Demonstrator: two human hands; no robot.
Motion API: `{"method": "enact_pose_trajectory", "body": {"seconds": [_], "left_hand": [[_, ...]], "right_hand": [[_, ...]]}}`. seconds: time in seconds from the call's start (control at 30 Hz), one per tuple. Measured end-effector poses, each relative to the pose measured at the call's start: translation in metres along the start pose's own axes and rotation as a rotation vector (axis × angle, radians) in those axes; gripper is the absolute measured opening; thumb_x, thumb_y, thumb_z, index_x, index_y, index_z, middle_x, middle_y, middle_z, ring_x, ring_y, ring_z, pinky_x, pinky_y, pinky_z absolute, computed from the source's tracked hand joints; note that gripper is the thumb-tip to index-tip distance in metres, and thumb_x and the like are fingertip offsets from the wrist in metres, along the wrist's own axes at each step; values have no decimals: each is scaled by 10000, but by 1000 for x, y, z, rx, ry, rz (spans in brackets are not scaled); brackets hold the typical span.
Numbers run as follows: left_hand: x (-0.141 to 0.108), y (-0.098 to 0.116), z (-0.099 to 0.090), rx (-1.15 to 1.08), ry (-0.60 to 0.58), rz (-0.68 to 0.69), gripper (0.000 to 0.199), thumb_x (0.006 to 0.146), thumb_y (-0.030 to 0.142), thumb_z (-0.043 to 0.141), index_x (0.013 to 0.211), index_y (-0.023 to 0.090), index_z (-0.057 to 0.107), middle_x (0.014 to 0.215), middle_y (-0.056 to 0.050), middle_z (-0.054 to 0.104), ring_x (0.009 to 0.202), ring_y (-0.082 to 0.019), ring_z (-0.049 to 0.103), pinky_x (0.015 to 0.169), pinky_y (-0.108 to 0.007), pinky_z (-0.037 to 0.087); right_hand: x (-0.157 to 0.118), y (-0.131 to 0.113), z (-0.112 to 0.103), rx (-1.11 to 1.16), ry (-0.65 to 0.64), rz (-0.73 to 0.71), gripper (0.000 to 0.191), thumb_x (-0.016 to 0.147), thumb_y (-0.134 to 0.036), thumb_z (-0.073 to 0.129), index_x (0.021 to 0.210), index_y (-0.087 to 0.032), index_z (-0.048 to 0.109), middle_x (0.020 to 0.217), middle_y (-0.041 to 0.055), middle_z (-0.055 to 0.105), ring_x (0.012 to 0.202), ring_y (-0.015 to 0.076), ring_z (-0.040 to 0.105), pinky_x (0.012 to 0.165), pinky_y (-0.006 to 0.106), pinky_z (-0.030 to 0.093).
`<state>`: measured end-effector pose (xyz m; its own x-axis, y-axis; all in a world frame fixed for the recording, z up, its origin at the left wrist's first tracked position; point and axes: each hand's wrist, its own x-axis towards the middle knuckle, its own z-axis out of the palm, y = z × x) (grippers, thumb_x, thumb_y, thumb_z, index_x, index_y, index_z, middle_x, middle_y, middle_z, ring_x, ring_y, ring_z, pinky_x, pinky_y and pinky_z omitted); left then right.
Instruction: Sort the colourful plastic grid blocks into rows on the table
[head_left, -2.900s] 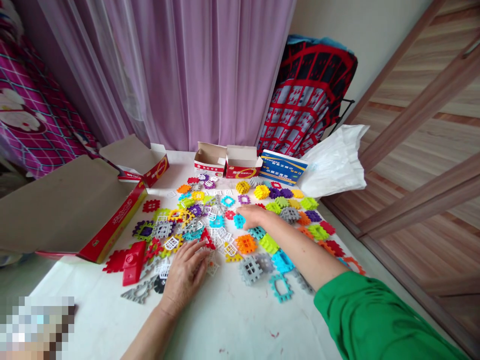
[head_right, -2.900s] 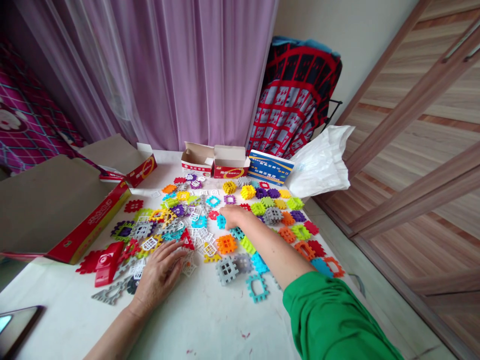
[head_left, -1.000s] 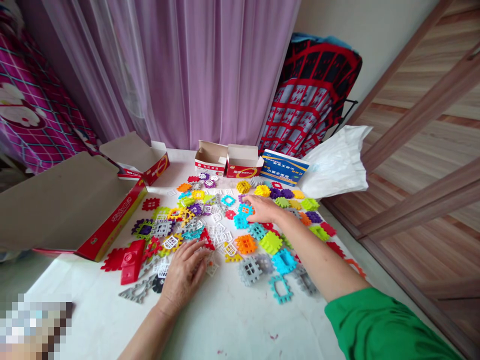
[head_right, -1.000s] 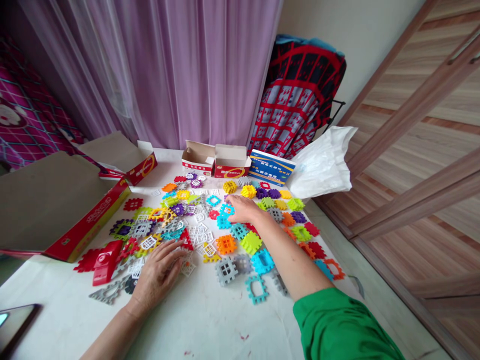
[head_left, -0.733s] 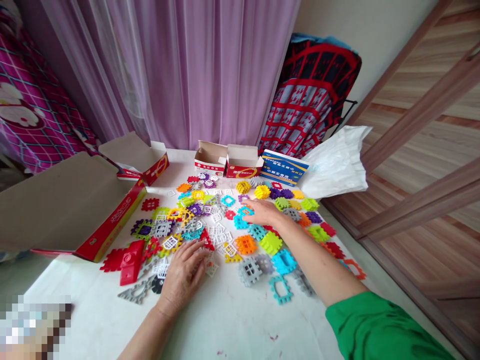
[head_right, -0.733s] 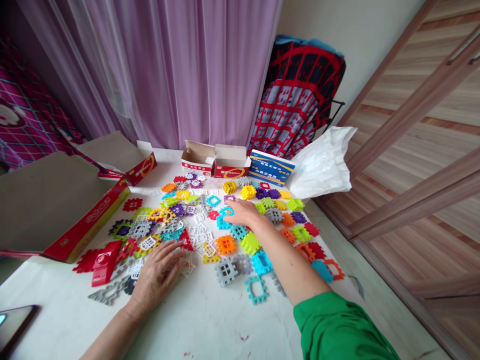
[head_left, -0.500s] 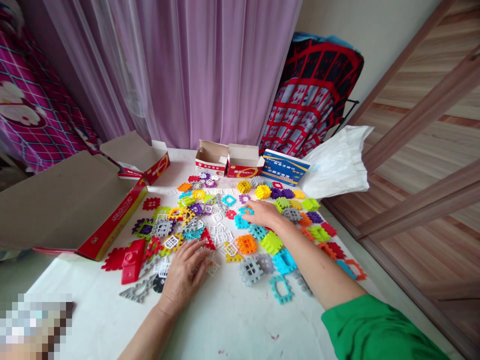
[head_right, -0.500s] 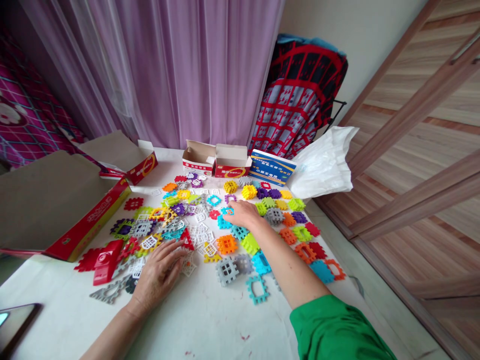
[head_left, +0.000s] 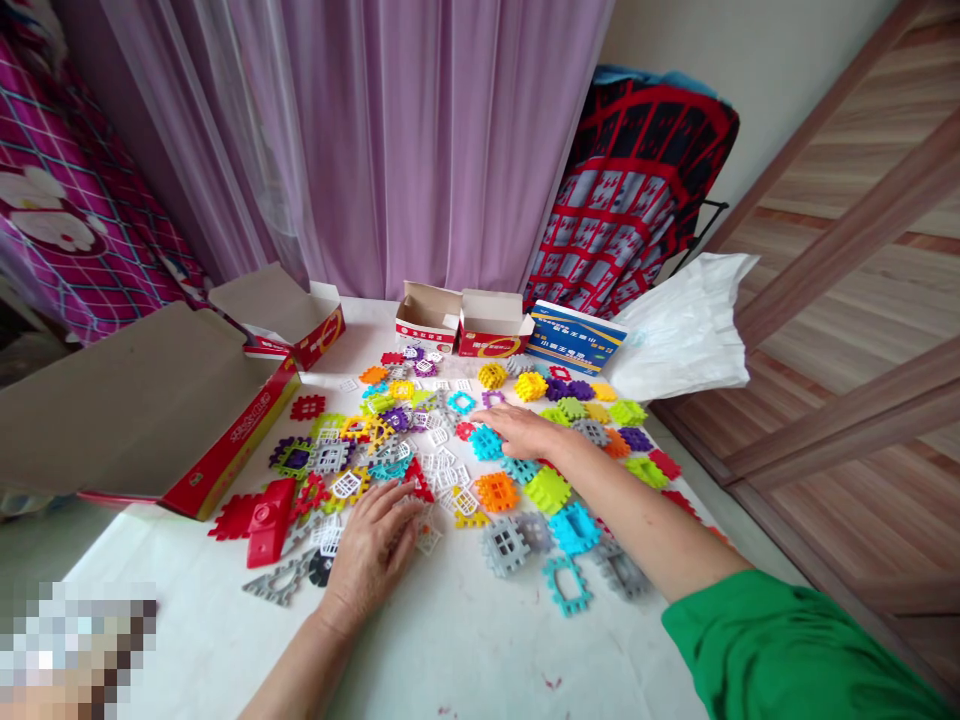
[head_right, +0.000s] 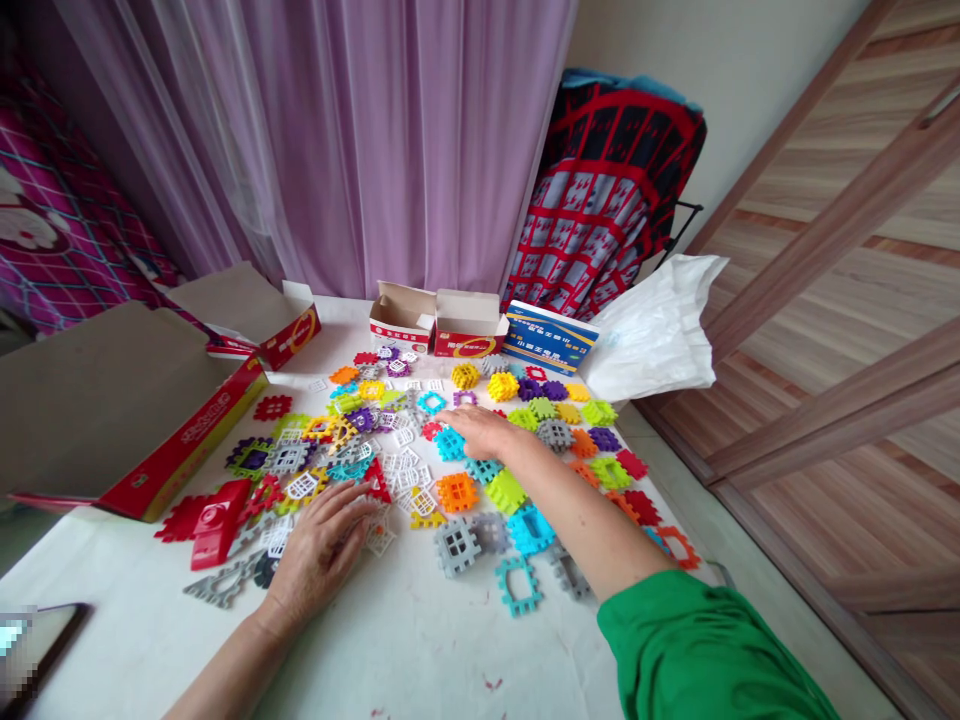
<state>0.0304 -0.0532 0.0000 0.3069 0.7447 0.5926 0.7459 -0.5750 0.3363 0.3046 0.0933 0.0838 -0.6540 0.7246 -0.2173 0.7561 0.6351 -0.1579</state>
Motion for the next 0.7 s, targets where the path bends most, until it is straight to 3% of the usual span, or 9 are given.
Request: {"method": "enact_pose_trajectory", "body": {"seconds": [0.1, 0.2, 0.3, 0.5, 0.7], "left_hand": [[0, -1, 0, 3, 0, -4, 224, 911, 224, 498, 1052, 260, 668, 1167, -58, 717, 1132, -254, 631, 963, -477, 524], [0, -1, 1, 5, -11, -4, 223, 914, 234, 499, 1051, 264, 672, 1162, -57, 718, 1138, -256, 629, 967, -481, 522], [0, 0, 1, -3, -11, -6, 221, 919, 241, 491, 1043, 263, 673, 1170, -57, 716, 1140, -257, 628, 967, -486, 521], [-3, -2, 3, -31, -15, -33, 233, 907, 236, 497, 1053, 267, 677, 1173, -64, 713, 1143, -260, 626, 989, -495, 506], [-2, -1, 3, -23, -12, -35, 225, 913, 247, 496, 1041, 268, 681, 1174, -59, 712, 1153, -254, 621, 998, -485, 504]], "right_hand": [[0, -6, 1, -32, 47, 90, 592, 751, 2, 508, 1300, -214, 553, 1356, 91, 571, 1254, 216, 507, 1018, 324, 395], [0, -18, 6, -95, 80, 297, 390, 845, -279, 585, 1231, -225, 577, 1280, 111, 615, 1160, 269, 580, 930, 370, 455], [1, -31, 10, -136, 67, 416, 485, 804, -522, 629, 1170, -207, 585, 1217, 138, 650, 1104, 306, 614, 877, 379, 475], [4, -38, 15, -97, 34, 448, 463, 771, -400, 653, 1175, -186, 573, 1253, 153, 635, 1133, 310, 608, 877, 373, 473], [4, -20, 14, 23, 32, 407, 585, 707, -325, 691, 1253, -193, 530, 1295, 122, 611, 1176, 275, 583, 934, 342, 457]]}}
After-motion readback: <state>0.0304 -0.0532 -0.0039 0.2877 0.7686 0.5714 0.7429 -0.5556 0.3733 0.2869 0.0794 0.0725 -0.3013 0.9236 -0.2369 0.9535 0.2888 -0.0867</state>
